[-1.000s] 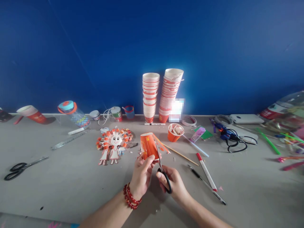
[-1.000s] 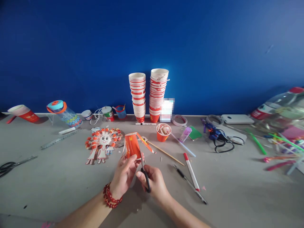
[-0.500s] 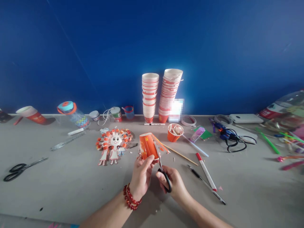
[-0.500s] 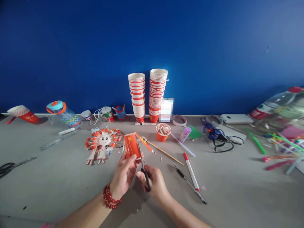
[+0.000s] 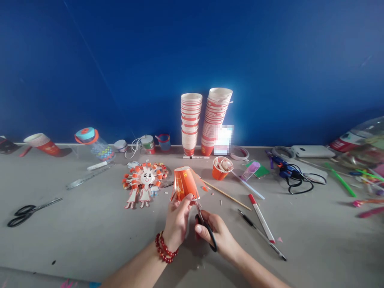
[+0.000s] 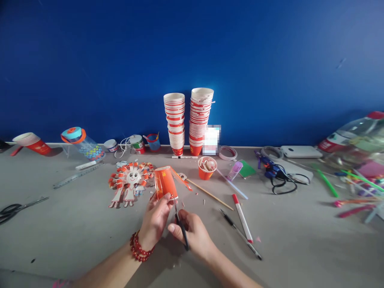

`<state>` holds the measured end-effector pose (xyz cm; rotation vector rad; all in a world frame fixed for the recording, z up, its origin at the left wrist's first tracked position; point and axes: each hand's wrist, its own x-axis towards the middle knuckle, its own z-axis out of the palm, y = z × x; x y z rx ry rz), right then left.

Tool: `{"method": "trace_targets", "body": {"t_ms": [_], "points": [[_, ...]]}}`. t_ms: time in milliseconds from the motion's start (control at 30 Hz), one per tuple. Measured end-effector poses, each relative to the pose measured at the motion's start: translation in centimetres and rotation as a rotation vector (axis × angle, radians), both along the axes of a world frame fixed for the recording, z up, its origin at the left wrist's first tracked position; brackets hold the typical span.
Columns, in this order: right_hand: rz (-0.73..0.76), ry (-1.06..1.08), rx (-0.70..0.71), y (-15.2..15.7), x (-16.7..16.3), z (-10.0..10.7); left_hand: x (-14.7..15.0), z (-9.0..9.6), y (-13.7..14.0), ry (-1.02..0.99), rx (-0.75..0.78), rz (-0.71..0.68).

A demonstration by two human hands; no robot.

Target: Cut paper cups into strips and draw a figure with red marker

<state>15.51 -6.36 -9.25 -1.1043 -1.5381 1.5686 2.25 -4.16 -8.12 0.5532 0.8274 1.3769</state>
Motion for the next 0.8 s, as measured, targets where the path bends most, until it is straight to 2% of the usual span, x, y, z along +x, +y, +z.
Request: {"method": "trace_targets", "body": {"t_ms": [167, 367, 800], "points": [[-0.017, -0.032, 0.002, 0.01, 0.1, -0.32, 0.24, -0.03, -0.24, 0.002, -0.019, -0.043], [-0.003, 0.029, -0.04, 0.09, 0.03, 0.08, 0.4, -0.46, -0.23, 0.0, -0.07, -0.061], [0.007, 0.019, -0.022, 0.25, 0.18, 0.09, 0.4, -0.39, -0.22, -0.013, -0.037, -0.036]]}}
